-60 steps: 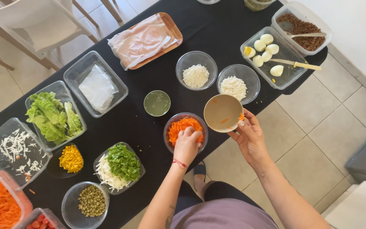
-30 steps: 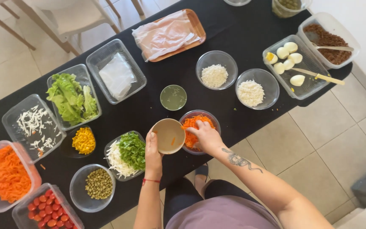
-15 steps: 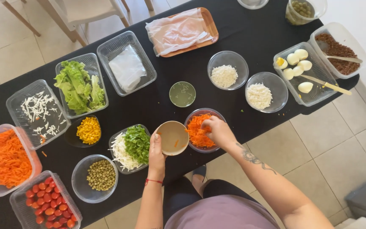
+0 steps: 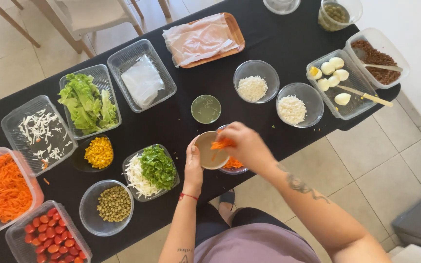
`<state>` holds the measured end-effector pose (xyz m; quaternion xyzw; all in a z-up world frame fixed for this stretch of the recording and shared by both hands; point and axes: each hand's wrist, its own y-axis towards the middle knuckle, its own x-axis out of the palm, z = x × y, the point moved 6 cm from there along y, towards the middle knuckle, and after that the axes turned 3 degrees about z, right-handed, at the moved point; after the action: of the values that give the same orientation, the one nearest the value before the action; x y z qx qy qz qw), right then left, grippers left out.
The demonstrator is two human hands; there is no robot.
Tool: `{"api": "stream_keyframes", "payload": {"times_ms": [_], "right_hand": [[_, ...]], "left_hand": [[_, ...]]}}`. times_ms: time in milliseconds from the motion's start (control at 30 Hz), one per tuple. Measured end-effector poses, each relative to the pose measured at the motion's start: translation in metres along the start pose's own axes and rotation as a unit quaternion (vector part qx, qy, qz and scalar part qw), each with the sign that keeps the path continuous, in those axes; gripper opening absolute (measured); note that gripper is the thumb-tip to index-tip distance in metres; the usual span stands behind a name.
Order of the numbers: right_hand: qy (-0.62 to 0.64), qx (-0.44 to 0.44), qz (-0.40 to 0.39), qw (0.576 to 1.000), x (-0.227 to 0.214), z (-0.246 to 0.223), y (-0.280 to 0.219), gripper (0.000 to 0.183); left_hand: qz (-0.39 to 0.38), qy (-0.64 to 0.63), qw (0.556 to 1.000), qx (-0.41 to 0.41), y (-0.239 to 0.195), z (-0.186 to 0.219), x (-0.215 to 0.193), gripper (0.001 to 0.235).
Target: The person prepares multiple small bowls of salad ingredients on a black table. They transfer shredded carrots, green peas, and corn from larger containers into smaller bowls using a spoon. The person also rinses the spoon at the sink between tasks.
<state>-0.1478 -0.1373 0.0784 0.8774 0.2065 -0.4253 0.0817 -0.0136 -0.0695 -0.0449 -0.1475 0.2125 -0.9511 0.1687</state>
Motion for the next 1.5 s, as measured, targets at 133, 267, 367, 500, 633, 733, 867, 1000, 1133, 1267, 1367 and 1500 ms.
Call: {"api": "stream_keyframes", "payload": {"times_ms": [133,267,367,500,633,733,867,1000,1133,1267,1367,1500], "right_hand": [[-0.043,-0.088,-0.024,0.995,0.047,0.01,-0.002,0.044],[-0.031,-0.083,-0.012,0.996,0.019,0.005,-0.003,0.046],[-0.043,-0.021,-0.001,0.999,0.018,0.043,0.001,0.038],[-0.168,0.001,-0.037,0.985,0.094,0.132,0.002,0.025],[-0.12,-0.033,-0.068,0.99,0.13,0.125,0.002,0.035],[-0.167,-0.104,-0.054,0.979,0.13,0.116,0.006,0.028],[-0.196,-0.123,0.015,0.973,0.124,0.13,0.004,0.032],[-0.236,-0.119,0.077,0.961,0.119,0.136,-0.007,0.039],[-0.243,-0.056,0.061,0.967,0.13,0.146,-0.01,0.051],[-0.253,-0.086,0.052,0.962,0.122,0.121,-0.005,0.058],[-0.236,-0.114,0.045,0.964,0.129,0.119,-0.008,0.058],[-0.222,-0.147,-0.007,0.964,0.135,0.103,-0.01,0.059]], "left_hand": [[-0.004,0.004,1.0,0.014,0.005,-0.005,0.005,0.057],[0.006,0.007,1.0,0.022,0.012,-0.015,-0.005,0.057],[0.032,-0.005,0.999,0.025,0.008,-0.011,-0.017,0.054],[0.067,0.006,0.998,0.003,-0.009,0.019,-0.027,0.058],[0.084,0.031,0.996,-0.016,-0.013,0.023,-0.037,0.061],[0.088,0.028,0.996,-0.013,-0.019,0.032,-0.032,0.061],[0.079,0.039,0.996,-0.024,-0.023,0.03,-0.03,0.066],[0.073,0.046,0.996,-0.027,-0.026,0.033,-0.03,0.068],[0.07,0.051,0.996,-0.025,-0.027,0.037,-0.028,0.069],[0.07,0.041,0.996,-0.024,-0.026,0.037,-0.027,0.069],[0.065,0.04,0.997,-0.028,-0.028,0.038,-0.024,0.069],[0.063,0.036,0.997,-0.026,-0.024,0.038,-0.021,0.07]]}}
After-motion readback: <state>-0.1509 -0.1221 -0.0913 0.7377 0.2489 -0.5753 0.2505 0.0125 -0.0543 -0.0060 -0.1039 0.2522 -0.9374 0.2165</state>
